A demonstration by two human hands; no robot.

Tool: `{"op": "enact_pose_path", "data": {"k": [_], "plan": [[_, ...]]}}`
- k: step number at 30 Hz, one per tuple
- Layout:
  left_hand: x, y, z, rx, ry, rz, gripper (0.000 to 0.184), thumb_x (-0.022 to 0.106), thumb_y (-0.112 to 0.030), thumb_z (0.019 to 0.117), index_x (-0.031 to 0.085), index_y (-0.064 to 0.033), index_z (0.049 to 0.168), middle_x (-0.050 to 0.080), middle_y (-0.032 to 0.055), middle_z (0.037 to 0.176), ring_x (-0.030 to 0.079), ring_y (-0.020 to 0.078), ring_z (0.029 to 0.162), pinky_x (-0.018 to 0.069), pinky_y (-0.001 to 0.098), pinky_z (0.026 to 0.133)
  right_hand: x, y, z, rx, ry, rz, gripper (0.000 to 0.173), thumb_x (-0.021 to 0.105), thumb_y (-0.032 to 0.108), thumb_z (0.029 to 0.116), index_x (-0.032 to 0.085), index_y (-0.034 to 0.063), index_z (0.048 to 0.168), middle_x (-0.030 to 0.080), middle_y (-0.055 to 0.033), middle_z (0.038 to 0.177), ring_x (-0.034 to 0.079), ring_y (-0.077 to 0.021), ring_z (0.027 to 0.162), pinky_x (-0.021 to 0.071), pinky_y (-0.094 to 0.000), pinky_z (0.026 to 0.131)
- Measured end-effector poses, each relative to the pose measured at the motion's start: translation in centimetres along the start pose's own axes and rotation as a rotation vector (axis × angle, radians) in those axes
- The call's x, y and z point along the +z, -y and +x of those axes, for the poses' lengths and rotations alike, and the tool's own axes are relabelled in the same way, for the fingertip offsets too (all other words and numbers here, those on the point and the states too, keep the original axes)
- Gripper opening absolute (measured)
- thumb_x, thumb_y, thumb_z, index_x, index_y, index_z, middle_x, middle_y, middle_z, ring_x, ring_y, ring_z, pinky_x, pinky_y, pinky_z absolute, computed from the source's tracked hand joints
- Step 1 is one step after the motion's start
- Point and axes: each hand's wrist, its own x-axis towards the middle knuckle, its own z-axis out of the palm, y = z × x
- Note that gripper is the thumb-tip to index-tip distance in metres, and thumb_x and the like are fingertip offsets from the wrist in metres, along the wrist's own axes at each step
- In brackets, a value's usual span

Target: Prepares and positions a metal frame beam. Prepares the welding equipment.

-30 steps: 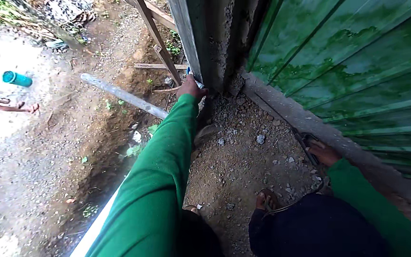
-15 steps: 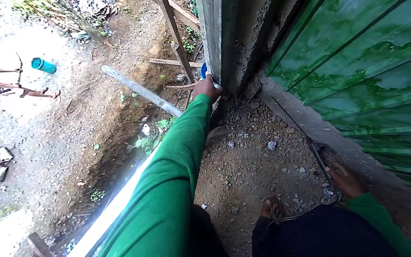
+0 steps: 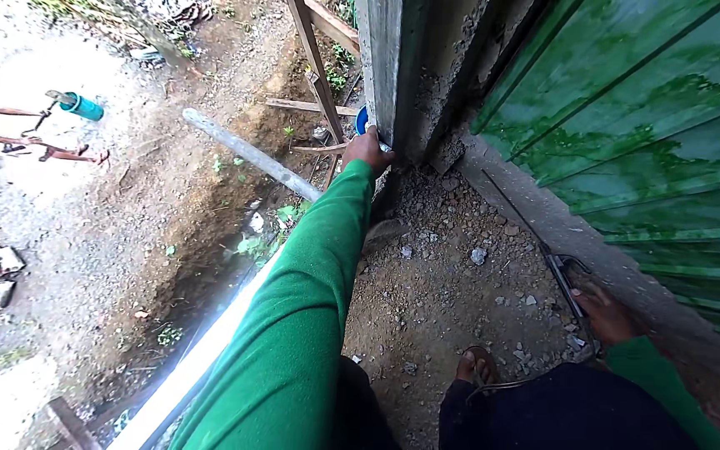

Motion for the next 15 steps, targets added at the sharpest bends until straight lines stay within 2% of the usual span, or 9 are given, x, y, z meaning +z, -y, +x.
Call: {"op": "enact_pose_path", "data": {"k": [4,10,15], "plan": [[-0.1,-0.3,-0.4,-0.012,0.004,0.014,0.069,0.076,-0.047,0.0846,0.055,-0.0108,0.139,0.071,0.0219,0.117,0.068,0.0442,0.110,0.0529,0.0695,0.087,0.0,-0.4,-0.1,-0.006,-0.025,0.041,0.062,0.060,0.037,0.1045,0.043,0.0061,0.155,0.063,-0.0239,0.137,0.060,-0.0392,0.127,0.0445,-0.0585,0.109],[-0.1,-0.4,-0.5,-0.031,0.012,0.016,0.071,0.075,-0.049,0.0854,0.053,-0.0123,0.142,0.070,0.0213,0.118,0.068,0.0435,0.112,0.0527,0.0691,0.088,-1.2,0.2,-1.8,-0.003,-0.085,0.032,0.059,0.059,0.036,0.1054,0.044,0.0052,0.154,0.062,-0.0243,0.137,0.061,-0.0408,0.125,0.0456,-0.0615,0.106],[0.0,-0.6,-1.2,-0.029,-0.010,0.028,0.076,0.076,-0.050,0.0848,0.049,-0.0086,0.143,0.068,0.0215,0.125,0.067,0.0438,0.114,0.0532,0.0694,0.088,-2.5,3.0,-4.5,-0.099,-0.161,0.040,0.056,0.058,0.030,0.1061,0.044,0.0047,0.154,0.063,-0.0249,0.136,0.063,-0.0401,0.121,0.0481,-0.0593,0.103]]}}
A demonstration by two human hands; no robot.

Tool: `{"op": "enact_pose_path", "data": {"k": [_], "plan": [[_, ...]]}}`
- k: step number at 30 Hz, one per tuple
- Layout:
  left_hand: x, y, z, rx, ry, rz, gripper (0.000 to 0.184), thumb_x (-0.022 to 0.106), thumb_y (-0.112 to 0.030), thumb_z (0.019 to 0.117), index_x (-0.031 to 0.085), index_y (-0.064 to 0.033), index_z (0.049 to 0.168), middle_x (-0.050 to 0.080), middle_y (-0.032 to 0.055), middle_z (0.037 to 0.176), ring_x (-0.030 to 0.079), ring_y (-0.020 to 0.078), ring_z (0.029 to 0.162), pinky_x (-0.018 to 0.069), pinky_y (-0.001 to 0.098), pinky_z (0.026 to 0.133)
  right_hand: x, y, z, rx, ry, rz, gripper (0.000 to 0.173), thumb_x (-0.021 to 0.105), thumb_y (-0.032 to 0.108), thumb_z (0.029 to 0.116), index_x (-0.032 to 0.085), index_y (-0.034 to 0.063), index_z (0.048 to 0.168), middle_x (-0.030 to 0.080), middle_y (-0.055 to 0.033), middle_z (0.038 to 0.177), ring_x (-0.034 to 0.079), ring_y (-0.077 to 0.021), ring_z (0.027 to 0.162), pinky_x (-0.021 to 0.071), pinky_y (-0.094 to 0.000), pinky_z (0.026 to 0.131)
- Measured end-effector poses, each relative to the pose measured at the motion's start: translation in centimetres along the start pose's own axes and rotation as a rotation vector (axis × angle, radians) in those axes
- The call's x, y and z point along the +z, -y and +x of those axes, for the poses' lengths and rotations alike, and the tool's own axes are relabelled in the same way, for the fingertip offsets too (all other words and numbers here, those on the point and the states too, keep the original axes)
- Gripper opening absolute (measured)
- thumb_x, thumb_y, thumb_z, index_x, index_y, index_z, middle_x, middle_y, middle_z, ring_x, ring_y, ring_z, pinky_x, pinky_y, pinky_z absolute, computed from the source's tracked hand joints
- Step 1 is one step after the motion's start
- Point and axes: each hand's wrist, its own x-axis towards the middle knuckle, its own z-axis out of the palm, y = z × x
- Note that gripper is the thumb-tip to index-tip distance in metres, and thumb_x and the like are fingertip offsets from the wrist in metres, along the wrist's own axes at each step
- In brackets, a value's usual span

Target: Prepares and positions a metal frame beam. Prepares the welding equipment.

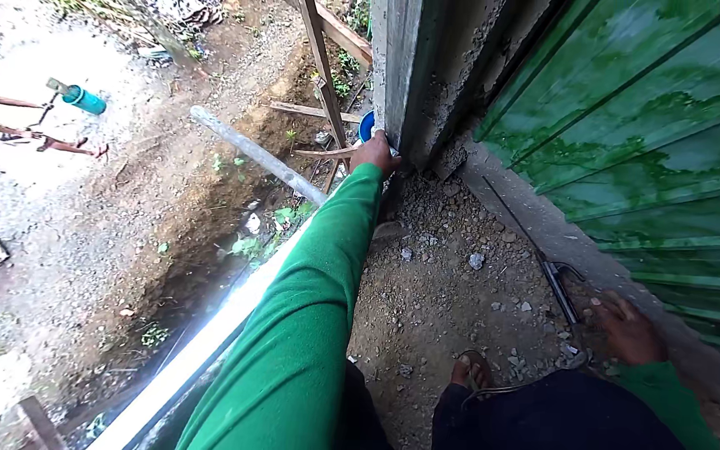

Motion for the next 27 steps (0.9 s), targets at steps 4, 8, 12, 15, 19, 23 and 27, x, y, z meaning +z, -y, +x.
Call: {"op": "enact_pose_path", "data": {"k": [4,8,12,15,19,23,27], "plan": [[0.4,0.3,-0.5,-0.004,-0.062,0.053,0.095,0.077,-0.062,0.0798,0.043,-0.0086,0.151,0.064,0.0206,0.135,0.064,0.0433,0.121,0.0523,0.0682,0.091,-1.4,2.8,-1.1,-0.190,-0.022,0.040,0.058,0.059,0.030,0.1046,0.044,0.0032,0.154,0.064,-0.0237,0.132,0.066,-0.0339,0.117,0.0521,-0.0516,0.101],[0.7,2.7,-2.8,-0.034,-0.038,0.040,0.095,0.083,-0.051,0.0791,0.040,-0.0129,0.155,0.060,0.0219,0.141,0.058,0.0463,0.127,0.0475,0.0723,0.096,-2.4,6.8,-0.9,-0.394,0.058,0.033,0.059,0.058,0.034,0.1027,0.046,0.0030,0.152,0.066,-0.0207,0.130,0.068,-0.0271,0.113,0.0549,-0.0441,0.100],[-0.1,6.0,-5.8,-0.091,0.060,0.050,0.091,0.084,-0.046,0.0790,0.042,-0.0168,0.154,0.062,0.0242,0.135,0.061,0.0496,0.121,0.0489,0.0746,0.089,-1.3,15.2,-0.6,-0.533,0.246,-0.055,0.057,0.062,0.032,0.1004,0.050,0.0038,0.149,0.068,-0.0162,0.127,0.070,-0.0244,0.108,0.0580,-0.0433,0.095],[-0.7,7.2,-6.5,-0.115,0.112,0.028,0.085,0.082,-0.050,0.0795,0.048,-0.0139,0.148,0.067,0.0252,0.126,0.065,0.0491,0.115,0.0511,0.0738,0.086,1.4,22.3,-0.2,-0.646,0.358,-0.191,0.054,0.065,0.030,0.0992,0.053,0.0059,0.146,0.069,-0.0151,0.126,0.070,-0.0254,0.110,0.0573,-0.0457,0.098],[-0.7,7.6,-6.9,-0.100,0.095,-0.028,0.073,0.079,-0.046,0.0816,0.055,-0.0153,0.143,0.070,0.0234,0.121,0.067,0.0470,0.113,0.0520,0.0725,0.086,5.8,31.8,-1.8,-1.069,0.281,-0.614,0.050,0.069,0.029,0.0986,0.059,0.0099,0.143,0.066,-0.0154,0.132,0.065,-0.0337,0.120,0.0520,-0.0565,0.103],[-0.4,8.1,-6.7,-0.055,0.090,-0.025,0.067,0.077,-0.048,0.0817,0.058,-0.0157,0.138,0.071,0.0212,0.117,0.068,0.0450,0.109,0.0533,0.0702,0.083,10.3,41.0,-3.3,-1.499,0.126,-0.789,0.040,0.062,0.019,0.0998,0.062,0.0070,0.138,0.066,-0.0198,0.128,0.058,-0.0381,0.130,0.0414,-0.0554,0.115],[-0.5,8.3,-6.9,-0.053,0.086,-0.058,0.067,0.076,-0.045,0.0810,0.057,-0.0183,0.139,0.072,0.0196,0.116,0.069,0.0436,0.108,0.0539,0.0692,0.082,14.6,47.7,-3.1,-1.603,0.054,-0.980,0.037,0.056,0.010,0.0997,0.061,0.0042,0.136,0.063,-0.0207,0.135,0.046,-0.0404,0.142,0.0284,-0.0564,0.123]]}}
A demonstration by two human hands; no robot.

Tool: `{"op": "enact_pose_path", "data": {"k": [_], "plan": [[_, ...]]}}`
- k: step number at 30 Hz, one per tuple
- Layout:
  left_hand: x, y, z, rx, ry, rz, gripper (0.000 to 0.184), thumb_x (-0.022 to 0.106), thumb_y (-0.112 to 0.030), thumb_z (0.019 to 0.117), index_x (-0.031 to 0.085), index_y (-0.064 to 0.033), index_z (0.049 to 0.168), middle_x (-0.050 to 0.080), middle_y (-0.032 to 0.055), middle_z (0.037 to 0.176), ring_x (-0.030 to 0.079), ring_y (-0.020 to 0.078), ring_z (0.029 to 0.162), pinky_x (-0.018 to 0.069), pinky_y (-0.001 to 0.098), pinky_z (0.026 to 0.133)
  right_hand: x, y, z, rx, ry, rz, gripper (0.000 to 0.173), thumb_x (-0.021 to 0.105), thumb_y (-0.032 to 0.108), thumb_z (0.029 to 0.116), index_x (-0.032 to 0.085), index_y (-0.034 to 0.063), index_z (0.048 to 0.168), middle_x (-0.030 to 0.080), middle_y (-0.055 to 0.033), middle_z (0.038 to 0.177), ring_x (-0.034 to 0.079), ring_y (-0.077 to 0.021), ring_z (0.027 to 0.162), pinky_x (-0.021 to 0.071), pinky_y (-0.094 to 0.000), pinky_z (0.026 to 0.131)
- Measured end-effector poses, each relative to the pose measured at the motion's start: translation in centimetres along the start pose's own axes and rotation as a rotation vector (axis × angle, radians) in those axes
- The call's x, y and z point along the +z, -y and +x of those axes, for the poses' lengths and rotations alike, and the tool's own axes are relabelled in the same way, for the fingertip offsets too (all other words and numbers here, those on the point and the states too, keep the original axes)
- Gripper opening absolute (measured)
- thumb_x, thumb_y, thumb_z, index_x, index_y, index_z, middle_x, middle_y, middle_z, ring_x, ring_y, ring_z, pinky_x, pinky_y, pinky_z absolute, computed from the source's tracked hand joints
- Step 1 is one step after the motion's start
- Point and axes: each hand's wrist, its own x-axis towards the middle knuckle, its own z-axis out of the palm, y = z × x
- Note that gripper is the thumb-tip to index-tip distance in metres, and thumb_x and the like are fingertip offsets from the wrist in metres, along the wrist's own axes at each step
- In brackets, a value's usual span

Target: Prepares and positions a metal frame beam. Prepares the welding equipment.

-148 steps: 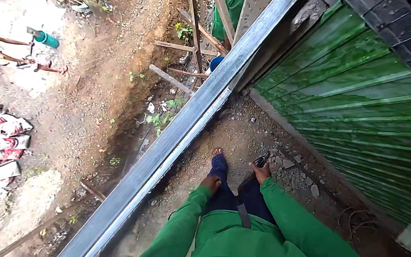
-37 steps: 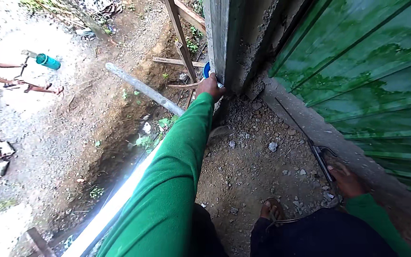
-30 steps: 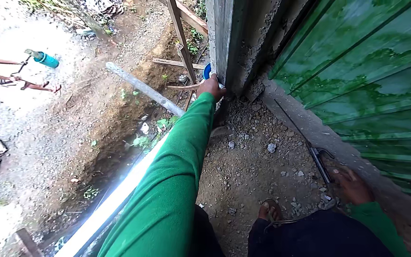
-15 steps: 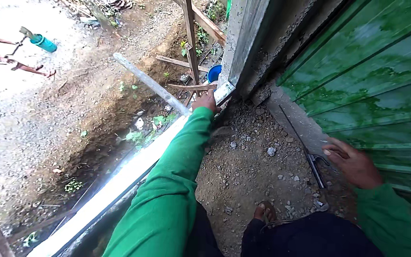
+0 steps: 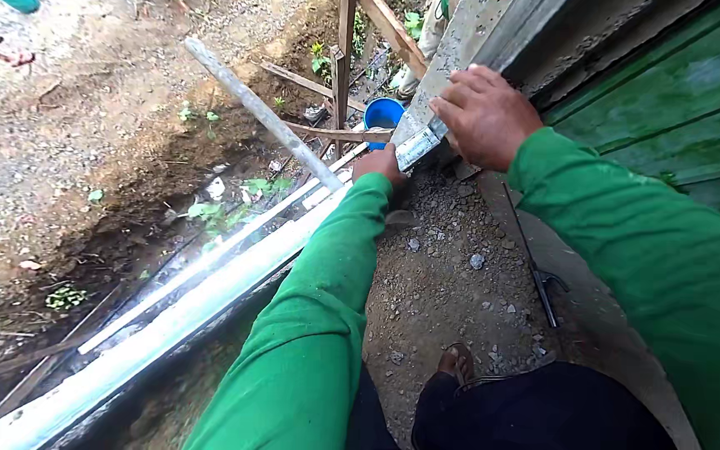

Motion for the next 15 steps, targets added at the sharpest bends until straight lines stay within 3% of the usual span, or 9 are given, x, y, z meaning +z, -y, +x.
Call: {"op": "enact_pose_path", "data": {"k": [3,5,7,10,15], "plan": [[0.1,0.4,0.0,0.005,-0.003,-0.033,0.064,0.077,-0.043,0.0803,0.058,-0.0192,0.137,0.072,0.0189,0.116,0.070,0.0433,0.107,0.0545,0.0692,0.079,0.1,0.7,4.2,0.106,0.303,-0.123,0.038,0.061,0.003,0.0943,0.062,-0.0018,0.132,0.059,-0.0259,0.138,0.037,-0.0462,0.146,0.0193,-0.0605,0.125],[0.3,0.5,0.0,0.006,-0.006,-0.047,0.063,0.077,-0.042,0.0804,0.058,-0.0194,0.136,0.072,0.0177,0.115,0.070,0.0424,0.106,0.0551,0.0677,0.078,1.5,1.3,6.2,0.205,0.472,-0.236,0.031,0.062,0.005,0.0933,0.066,-0.0052,0.123,0.062,-0.0278,0.134,0.041,-0.0483,0.142,0.0199,-0.0634,0.123],[0.2,0.6,0.0,0.016,-0.014,-0.064,0.063,0.077,-0.041,0.0797,0.059,-0.0199,0.136,0.072,0.0171,0.115,0.069,0.0423,0.107,0.0547,0.0682,0.079,3.4,1.6,7.3,0.281,0.571,-0.318,0.030,0.060,0.009,0.0961,0.067,-0.0058,0.121,0.062,-0.0288,0.133,0.046,-0.0488,0.137,0.0206,-0.0678,0.120],[0.3,0.8,0.0,0.033,0.000,-0.066,0.064,0.076,-0.041,0.0810,0.057,-0.0200,0.139,0.072,0.0167,0.117,0.069,0.0415,0.108,0.0547,0.0672,0.080,6.9,1.6,7.5,0.290,0.583,-0.384,0.027,0.055,0.007,0.0990,0.067,-0.0068,0.118,0.062,-0.0293,0.129,0.052,-0.0485,0.129,0.0210,-0.0716,0.117],[0.0,0.8,0.2,0.037,0.020,-0.091,0.063,0.077,-0.041,0.0809,0.058,-0.0198,0.137,0.072,0.0170,0.114,0.070,0.0410,0.105,0.0559,0.0655,0.077,9.8,0.8,7.3,0.241,0.490,-0.478,0.027,0.047,0.000,0.1009,0.064,-0.0096,0.119,0.060,-0.0299,0.128,0.054,-0.0455,0.126,0.0300,-0.0659,0.114]]}}
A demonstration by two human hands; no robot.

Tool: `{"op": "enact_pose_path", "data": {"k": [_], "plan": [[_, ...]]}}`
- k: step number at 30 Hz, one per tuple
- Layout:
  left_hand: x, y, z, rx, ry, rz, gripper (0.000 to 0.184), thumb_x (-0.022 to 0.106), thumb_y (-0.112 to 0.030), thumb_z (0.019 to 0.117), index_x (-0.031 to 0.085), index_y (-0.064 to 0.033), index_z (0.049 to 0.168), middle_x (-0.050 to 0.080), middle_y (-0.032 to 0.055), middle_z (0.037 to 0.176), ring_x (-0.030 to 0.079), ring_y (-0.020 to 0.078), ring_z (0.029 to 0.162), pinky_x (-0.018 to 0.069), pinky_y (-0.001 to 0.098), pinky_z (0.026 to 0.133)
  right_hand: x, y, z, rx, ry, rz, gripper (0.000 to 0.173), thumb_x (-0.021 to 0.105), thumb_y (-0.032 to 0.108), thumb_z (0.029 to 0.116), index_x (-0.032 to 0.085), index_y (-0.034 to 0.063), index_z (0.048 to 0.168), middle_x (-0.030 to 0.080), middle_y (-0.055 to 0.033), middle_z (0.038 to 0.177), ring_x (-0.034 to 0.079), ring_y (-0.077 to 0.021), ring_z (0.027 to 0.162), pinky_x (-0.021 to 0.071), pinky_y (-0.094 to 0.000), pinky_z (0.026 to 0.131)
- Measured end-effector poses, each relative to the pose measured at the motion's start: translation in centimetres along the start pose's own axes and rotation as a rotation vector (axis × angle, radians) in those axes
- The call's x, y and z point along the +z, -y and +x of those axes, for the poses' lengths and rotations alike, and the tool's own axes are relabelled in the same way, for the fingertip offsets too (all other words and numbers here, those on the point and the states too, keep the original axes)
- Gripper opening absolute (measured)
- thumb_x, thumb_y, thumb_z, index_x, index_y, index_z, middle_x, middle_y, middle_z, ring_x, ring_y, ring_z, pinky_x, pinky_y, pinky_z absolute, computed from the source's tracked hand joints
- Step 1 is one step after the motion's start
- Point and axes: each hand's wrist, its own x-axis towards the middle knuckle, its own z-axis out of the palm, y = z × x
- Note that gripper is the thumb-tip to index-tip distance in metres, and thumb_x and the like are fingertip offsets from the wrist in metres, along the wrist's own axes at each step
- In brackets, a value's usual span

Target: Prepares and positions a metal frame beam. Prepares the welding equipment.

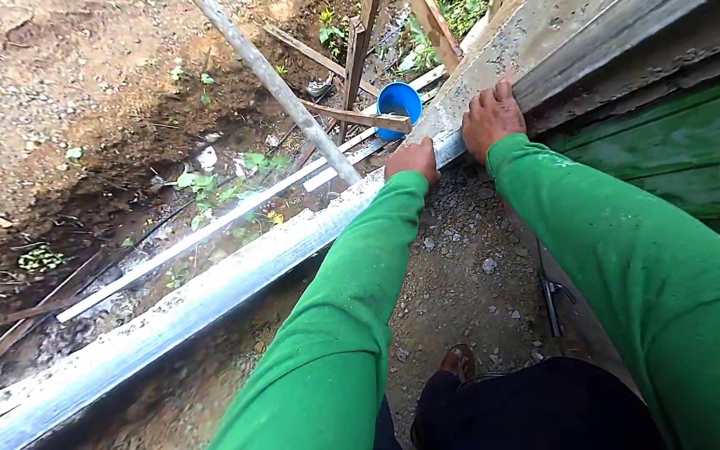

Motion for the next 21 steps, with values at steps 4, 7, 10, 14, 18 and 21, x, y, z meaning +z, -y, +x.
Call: {"op": "enact_pose_path", "data": {"k": [4,7,10,14,18,21], "plan": [[0.20,0.07,0.15,0.025,0.012,0.008,0.064,0.076,-0.042,0.0831,0.056,-0.0186,0.139,0.072,0.0171,0.113,0.070,0.0405,0.105,0.0558,0.0641,0.078,0.55,0.38,0.04,-0.005,0.001,0.031,0.028,0.044,0.000,0.1021,0.062,-0.0134,0.119,0.062,-0.0317,0.124,0.053,-0.0471,0.127,0.0279,-0.0670,0.115],[0.08,0.12,0.27,0.021,0.015,0.015,0.064,0.075,-0.043,0.0835,0.056,-0.0191,0.139,0.072,0.0172,0.113,0.070,0.0405,0.105,0.0559,0.0638,0.077,0.61,0.32,0.16,-0.018,-0.004,0.014,0.028,0.043,0.000,0.1023,0.061,-0.0133,0.119,0.063,-0.0307,0.123,0.054,-0.0463,0.127,0.0281,-0.0663,0.115],[0.05,0.04,0.34,0.017,0.010,0.021,0.064,0.075,-0.044,0.0838,0.055,-0.0194,0.139,0.072,0.0166,0.113,0.070,0.0401,0.104,0.0562,0.0631,0.077,0.70,0.16,0.17,-0.025,-0.015,-0.003,0.027,0.044,-0.001,0.1020,0.061,-0.0133,0.118,0.063,-0.0304,0.121,0.055,-0.0458,0.125,0.0296,-0.0659,0.114],[0.22,-0.05,0.19,0.011,-0.003,0.030,0.065,0.075,-0.043,0.0836,0.054,-0.0195,0.141,0.072,0.0165,0.115,0.071,0.0393,0.105,0.0561,0.0626,0.078,0.90,0.04,0.18,-0.040,-0.023,-0.017,0.027,0.044,-0.001,0.1017,0.062,-0.0129,0.117,0.064,-0.0295,0.120,0.056,-0.0450,0.124,0.0305,-0.0651,0.113],[0.20,-0.24,0.23,-0.008,-0.001,0.035,0.063,0.075,-0.042,0.0831,0.055,-0.0196,0.139,0.072,0.0156,0.113,0.071,0.0395,0.103,0.0564,0.0625,0.077,0.91,-0.07,0.12,-0.055,-0.018,-0.043,0.026,0.045,-0.001,0.1013,0.062,-0.0118,0.117,0.064,-0.0284,0.120,0.056,-0.0440,0.123,0.0298,-0.0647,0.114],[0.10,-0.40,0.16,-0.018,0.004,0.040,0.065,0.075,-0.042,0.0841,0.054,-0.0205,0.141,0.072,0.0159,0.115,0.071,0.0394,0.104,0.0563,0.0630,0.077,0.98,-0.13,0.17,-0.059,-0.017,-0.040,0.025,0.046,-0.001,0.1011,0.063,-0.0114,0.117,0.064,-0.0280,0.120,0.057,-0.0433,0.123,0.0291,-0.0648,0.114]]}}
